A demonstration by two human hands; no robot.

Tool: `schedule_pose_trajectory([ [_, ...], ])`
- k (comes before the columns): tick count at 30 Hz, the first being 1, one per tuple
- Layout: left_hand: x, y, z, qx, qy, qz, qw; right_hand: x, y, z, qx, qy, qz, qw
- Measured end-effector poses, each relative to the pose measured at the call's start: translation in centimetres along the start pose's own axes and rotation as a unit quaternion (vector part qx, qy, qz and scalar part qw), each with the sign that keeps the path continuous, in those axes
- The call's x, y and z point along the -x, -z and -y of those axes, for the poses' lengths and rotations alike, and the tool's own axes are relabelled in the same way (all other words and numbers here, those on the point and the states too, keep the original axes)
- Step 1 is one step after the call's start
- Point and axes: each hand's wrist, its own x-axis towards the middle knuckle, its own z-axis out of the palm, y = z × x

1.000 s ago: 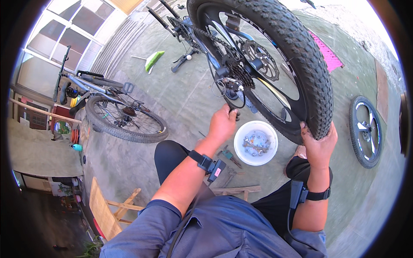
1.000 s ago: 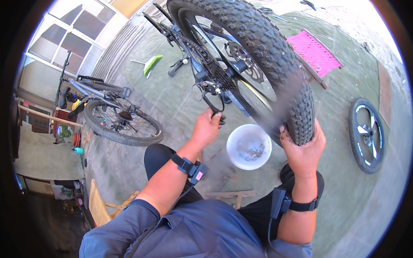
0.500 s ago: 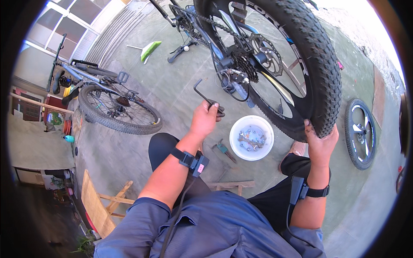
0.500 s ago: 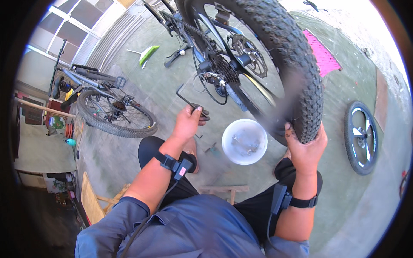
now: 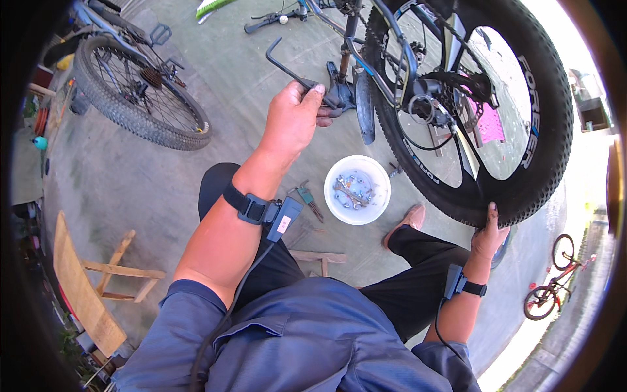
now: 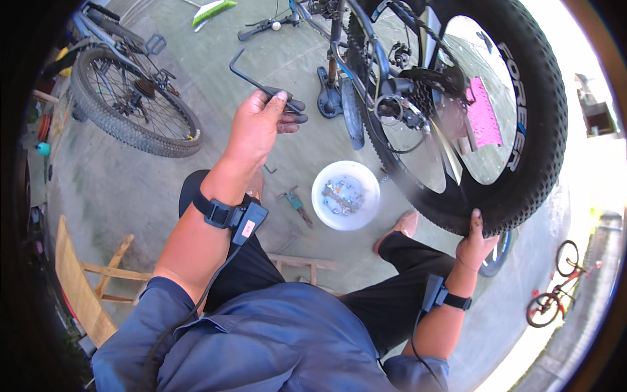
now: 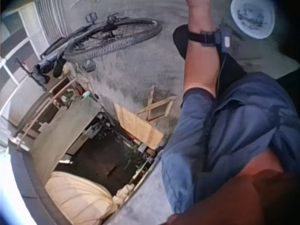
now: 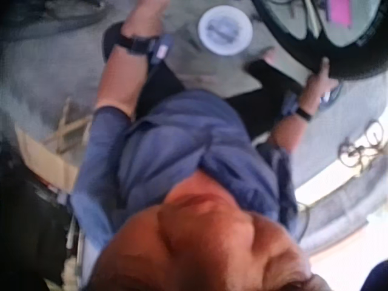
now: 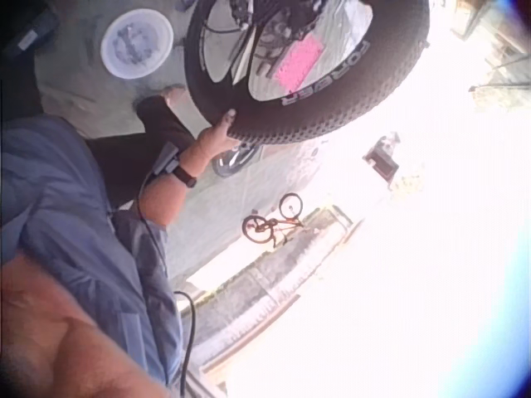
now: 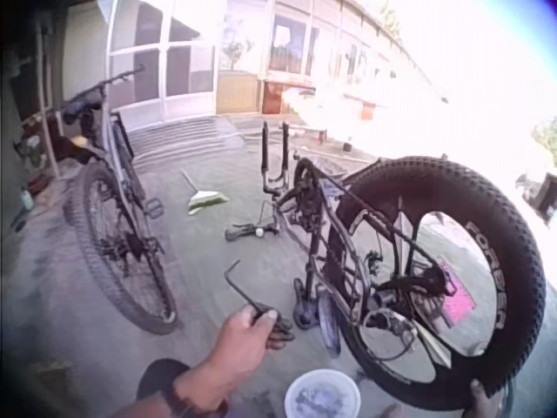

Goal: The person removes a bicycle derailleur using an Allen key and then uses a wrench to work on the rear wheel gear assembly.

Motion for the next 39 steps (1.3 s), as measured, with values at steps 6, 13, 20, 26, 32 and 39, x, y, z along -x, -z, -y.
schedule_pose_trajectory([
  [6, 1.2, 2.6, -1.2, 0.090, -0.035, 0.032, 0.995, 0.2, -0.8, 2.2, -0.029, -0.055, 0.008, 0.998],
  [13, 2.3, 5.0, -3.4, 0.148, -0.044, 0.057, 0.986, -0.8, 0.6, 2.3, -0.006, -0.086, 0.001, 0.996],
  [20, 2.3, 5.6, -3.2, 0.149, -0.048, 0.053, 0.986, -1.3, 0.1, 3.9, 0.033, -0.088, 0.003, 0.996],
  [26, 2.3, 5.7, -3.0, 0.138, -0.067, 0.051, 0.987, -3.0, -0.7, 7.1, 0.095, -0.070, 0.033, 0.992],
  [32, 2.1, 5.5, -2.7, 0.127, -0.076, 0.042, 0.988, -4.5, -5.8, 13.4, 0.176, -0.062, 0.040, 0.982],
  [39, 1.9, 5.2, -2.2, 0.129, -0.077, 0.034, 0.988, -8.5, -8.2, 18.2, 0.253, 0.042, 0.092, 0.962],
])
